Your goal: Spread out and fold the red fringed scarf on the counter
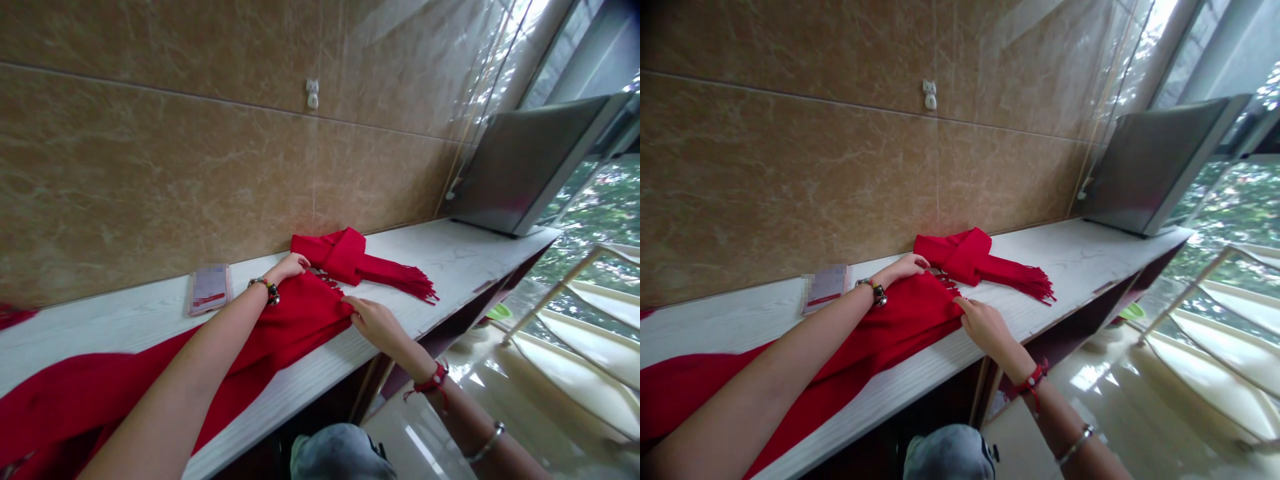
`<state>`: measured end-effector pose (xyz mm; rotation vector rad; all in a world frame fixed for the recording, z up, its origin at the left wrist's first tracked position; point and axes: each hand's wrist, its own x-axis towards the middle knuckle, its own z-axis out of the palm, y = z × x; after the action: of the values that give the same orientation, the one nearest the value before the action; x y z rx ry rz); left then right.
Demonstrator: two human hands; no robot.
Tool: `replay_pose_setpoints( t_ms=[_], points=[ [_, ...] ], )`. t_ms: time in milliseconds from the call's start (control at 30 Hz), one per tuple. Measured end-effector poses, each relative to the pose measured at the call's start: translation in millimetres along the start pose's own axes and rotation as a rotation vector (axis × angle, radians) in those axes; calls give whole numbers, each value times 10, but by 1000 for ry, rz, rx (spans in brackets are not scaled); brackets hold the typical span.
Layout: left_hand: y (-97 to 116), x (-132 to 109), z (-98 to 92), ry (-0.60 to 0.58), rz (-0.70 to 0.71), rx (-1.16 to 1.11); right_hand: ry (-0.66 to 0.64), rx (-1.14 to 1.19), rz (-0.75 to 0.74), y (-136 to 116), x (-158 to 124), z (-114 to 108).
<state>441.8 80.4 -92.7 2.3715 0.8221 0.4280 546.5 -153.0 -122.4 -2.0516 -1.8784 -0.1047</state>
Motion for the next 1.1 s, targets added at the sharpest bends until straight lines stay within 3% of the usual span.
replay_pose_setpoints(
  t_ms=[133,233,333,433,600,733,867,967,1100],
  points=[
    [132,-136,-98,46,52,105,78,25,-104,12,-26,-44],
    [226,-401,-241,59,91,174,132,51,-256,-18,-36,-125],
    [218,-845,-388,70,161,308,103,87,-407,-102,15,-221],
    [76,-1410,-512,77,181,481,71,104,-493,-270,154,-283],
    [-368,-2257,-792,93,54,608,-48,39,-619,-823,459,-314],
    [-746,-2680,-1170,113,-208,639,-185,56,-697,-1414,589,-291],
    [-952,-3024,-1554,-79,-462,489,-273,86,-768,-1933,576,-125],
    [-1020,-3255,-1691,-209,-457,331,-350,83,-855,-2222,533,95],
    [-1139,-3409,-1695,-163,-373,240,-330,8,-838,-2461,533,324]
  ],
)
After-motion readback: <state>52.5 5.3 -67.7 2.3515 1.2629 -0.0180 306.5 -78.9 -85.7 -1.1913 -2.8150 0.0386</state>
